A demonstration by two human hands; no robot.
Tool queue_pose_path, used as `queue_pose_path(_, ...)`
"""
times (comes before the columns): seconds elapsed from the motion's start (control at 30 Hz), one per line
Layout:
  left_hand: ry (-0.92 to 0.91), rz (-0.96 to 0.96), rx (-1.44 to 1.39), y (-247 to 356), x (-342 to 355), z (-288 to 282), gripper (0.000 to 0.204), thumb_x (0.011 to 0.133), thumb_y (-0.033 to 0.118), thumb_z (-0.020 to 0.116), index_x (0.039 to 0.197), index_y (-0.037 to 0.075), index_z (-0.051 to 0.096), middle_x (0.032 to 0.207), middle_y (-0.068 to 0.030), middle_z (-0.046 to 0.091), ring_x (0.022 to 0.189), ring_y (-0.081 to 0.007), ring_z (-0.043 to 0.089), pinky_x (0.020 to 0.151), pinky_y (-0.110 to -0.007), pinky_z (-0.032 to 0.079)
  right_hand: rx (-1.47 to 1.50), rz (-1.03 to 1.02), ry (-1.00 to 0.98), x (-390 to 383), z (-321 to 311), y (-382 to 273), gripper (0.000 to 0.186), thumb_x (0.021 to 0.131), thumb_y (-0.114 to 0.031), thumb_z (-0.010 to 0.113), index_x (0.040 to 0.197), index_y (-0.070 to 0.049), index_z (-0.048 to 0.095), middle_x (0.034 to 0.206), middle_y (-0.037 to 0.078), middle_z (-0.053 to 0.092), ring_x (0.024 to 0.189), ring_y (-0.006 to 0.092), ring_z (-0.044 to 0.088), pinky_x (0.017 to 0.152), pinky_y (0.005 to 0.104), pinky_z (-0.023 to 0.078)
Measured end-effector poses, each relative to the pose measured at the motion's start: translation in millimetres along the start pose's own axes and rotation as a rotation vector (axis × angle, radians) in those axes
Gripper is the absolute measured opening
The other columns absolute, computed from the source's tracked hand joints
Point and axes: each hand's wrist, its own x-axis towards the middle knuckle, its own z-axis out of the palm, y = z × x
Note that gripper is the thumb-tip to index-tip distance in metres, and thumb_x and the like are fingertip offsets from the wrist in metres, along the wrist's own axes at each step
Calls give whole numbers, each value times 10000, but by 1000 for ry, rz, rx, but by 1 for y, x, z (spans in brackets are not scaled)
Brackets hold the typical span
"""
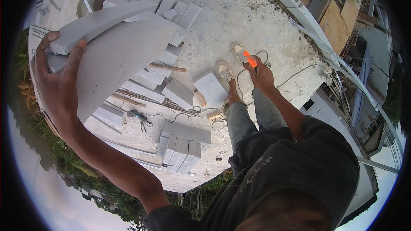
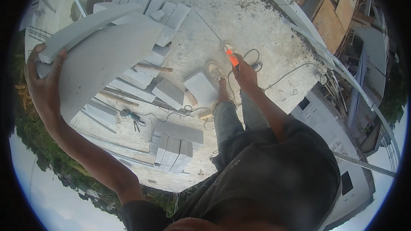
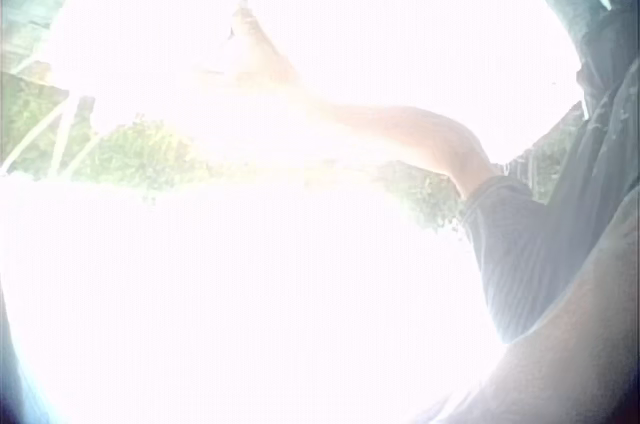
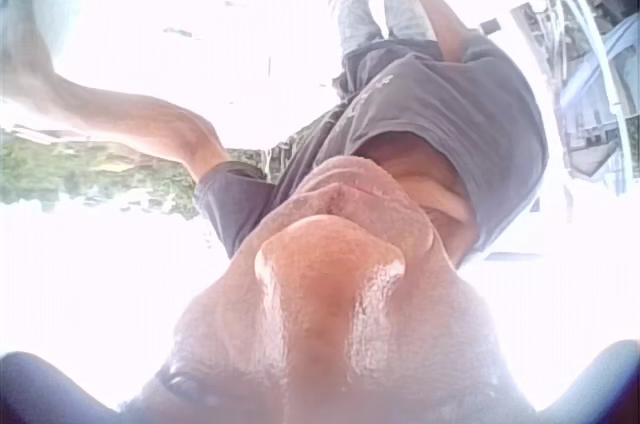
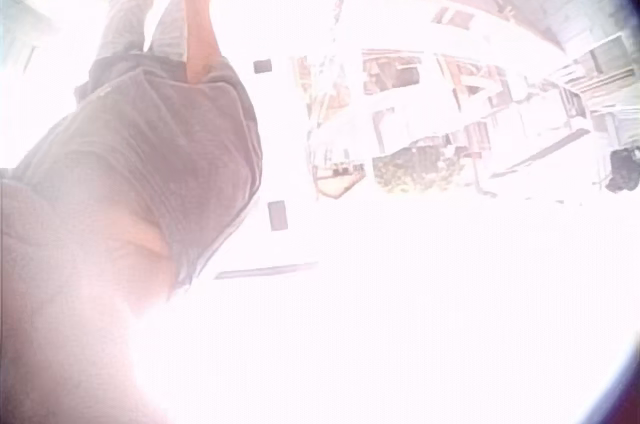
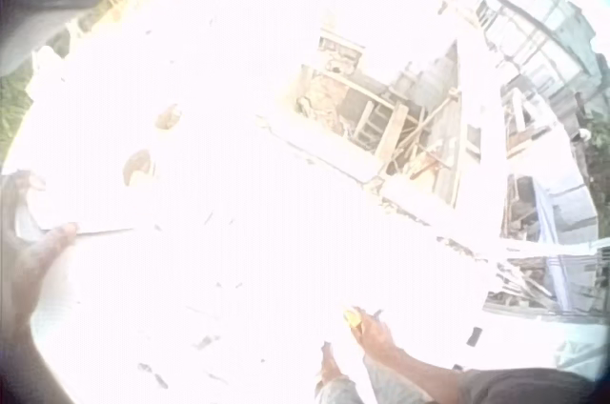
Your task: Apply mortar to bricks and lay them to build a wall structure.
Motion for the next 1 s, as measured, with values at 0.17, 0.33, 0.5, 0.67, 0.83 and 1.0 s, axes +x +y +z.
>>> queue_pose_path(0.17,7,-78,-134,13,4,-10,570,656,359,826,1156,172,625,1185,-79,575,1105,-290,560,942,-444,457,-483,-239,-178,57,-4,44,469,839,-156,597,1287,-290,560,962,68,605,955,242,642,785,397,532)
queue_pose_path(0.33,24,-2,-120,6,5,-9,551,623,277,836,1115,163,618,1176,-63,586,1119,-293,557,949,-449,439,-598,-547,9,79,-18,105,430,819,-132,578,1215,-298,606,898,57,540,933,231,597,819,417,486)
queue_pose_path(0.5,36,-20,-126,6,13,-12,557,611,267,844,1111,166,619,1195,-71,581,1126,-296,555,962,-461,441,-689,-390,-102,89,-21,143,373,826,-149,576,1165,-291,635,901,40,522,934,237,574,824,429,460)
queue_pose_path(0.67,-50,-96,-195,7,18,-10,557,606,259,846,1106,162,621,1219,-75,569,1136,-299,551,976,-468,444,-903,-336,-165,80,-9,190,469,855,-113,585,1297,-266,541,1177,103,479,1079,306,508,916,442,443)
queue_pose_path(0.83,-35,-38,-51,13,15,-19,568,606,265,847,1113,173,607,1237,-61,553,1158,-299,527,1007,-460,409,-602,-75,-520,11,-31,184,736,724,-120,724,1392,-199,424,1271,152,480,1078,349,551,803,449,527)
queue_pose_path(1.0,30,-24,12,26,-2,-38,548,632,308,829,1120,189,611,1225,-58,537,1123,-292,509,986,-445,377,699,423,-827,45,-54,6,669,881,-327,686,1410,-70,368,1207,159,586,946,212,624,746,399,564)
